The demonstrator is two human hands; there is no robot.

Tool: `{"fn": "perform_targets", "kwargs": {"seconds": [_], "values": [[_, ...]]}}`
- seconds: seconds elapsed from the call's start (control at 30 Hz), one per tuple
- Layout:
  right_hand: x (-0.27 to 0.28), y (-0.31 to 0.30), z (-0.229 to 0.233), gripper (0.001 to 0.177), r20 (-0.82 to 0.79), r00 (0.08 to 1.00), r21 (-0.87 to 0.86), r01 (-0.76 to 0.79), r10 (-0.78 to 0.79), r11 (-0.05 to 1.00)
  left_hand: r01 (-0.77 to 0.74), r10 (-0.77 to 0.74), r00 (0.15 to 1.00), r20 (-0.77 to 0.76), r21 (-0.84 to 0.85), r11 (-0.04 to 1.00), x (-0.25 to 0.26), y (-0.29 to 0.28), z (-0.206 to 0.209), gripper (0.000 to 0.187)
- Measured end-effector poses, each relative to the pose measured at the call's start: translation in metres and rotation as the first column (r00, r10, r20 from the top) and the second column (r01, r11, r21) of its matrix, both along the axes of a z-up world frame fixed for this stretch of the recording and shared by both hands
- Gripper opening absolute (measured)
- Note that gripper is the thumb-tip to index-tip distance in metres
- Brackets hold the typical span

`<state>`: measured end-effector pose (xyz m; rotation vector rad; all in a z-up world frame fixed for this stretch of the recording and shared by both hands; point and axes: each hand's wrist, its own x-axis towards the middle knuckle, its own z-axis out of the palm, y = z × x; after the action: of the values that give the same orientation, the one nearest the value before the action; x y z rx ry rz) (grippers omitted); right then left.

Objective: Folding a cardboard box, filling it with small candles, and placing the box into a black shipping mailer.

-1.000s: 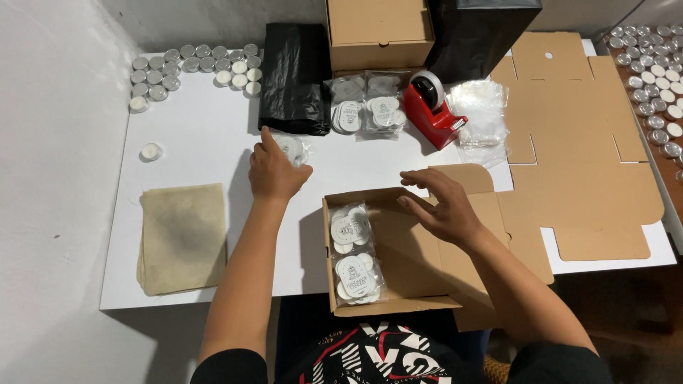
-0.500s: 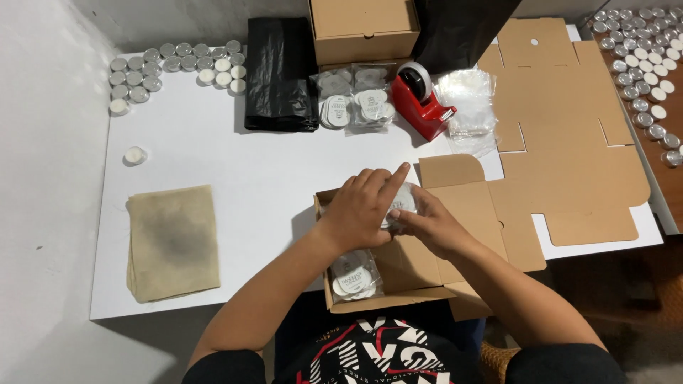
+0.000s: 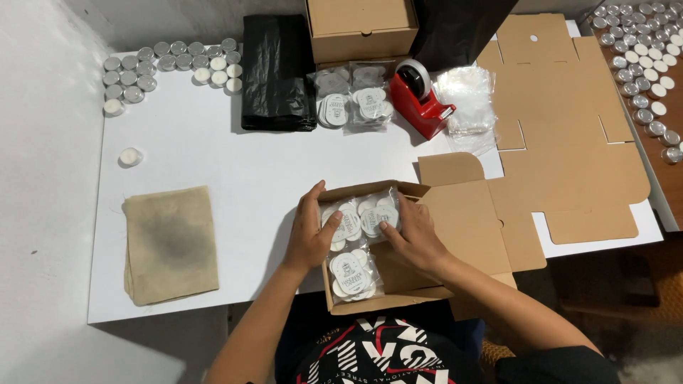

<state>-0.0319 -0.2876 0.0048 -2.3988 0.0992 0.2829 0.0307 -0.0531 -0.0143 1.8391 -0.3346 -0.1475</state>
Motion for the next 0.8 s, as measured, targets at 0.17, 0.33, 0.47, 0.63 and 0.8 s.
{"fn": "perform_targets", "kwargs": {"seconds": [0.17, 0.33, 0.47, 0.63, 0.8], "values": [[0.002, -0.002, 0.008, 0.079, -0.040, 0.999, -0.064, -0.004, 0.001, 0.998, -0.080, 0.056, 0.992, -0.117, -0.215, 0.973, -0.003, 0.002, -0.016, 0.061], [0.006, -0.024, 0.040, 0.090, -0.130, 0.991, -0.110, -0.031, 0.017, 0.993, -0.115, 0.081, 0.989, -0.121, -0.308, 0.945, -0.001, 0.005, -0.035, 0.059], [0.038, -0.041, 0.063, 0.043, 0.183, 0.982, -0.229, 0.002, 0.041, 0.973, -0.133, 0.104, 0.989, -0.103, -0.333, 0.933, -0.002, 0.004, -0.033, 0.055], [0.142, -0.041, 0.055, 0.050, 0.467, 0.846, -0.306, -0.118, 0.257, 0.945, -0.151, 0.125, 0.988, -0.095, -0.354, 0.923, -0.003, 0.002, -0.041, 0.054], [0.227, -0.044, -0.001, 0.085, 0.153, 0.867, -0.762, -0.202, 0.475, 0.615, -0.155, 0.143, 0.988, -0.060, -0.316, 0.936, -0.003, 0.003, -0.037, 0.053]]}}
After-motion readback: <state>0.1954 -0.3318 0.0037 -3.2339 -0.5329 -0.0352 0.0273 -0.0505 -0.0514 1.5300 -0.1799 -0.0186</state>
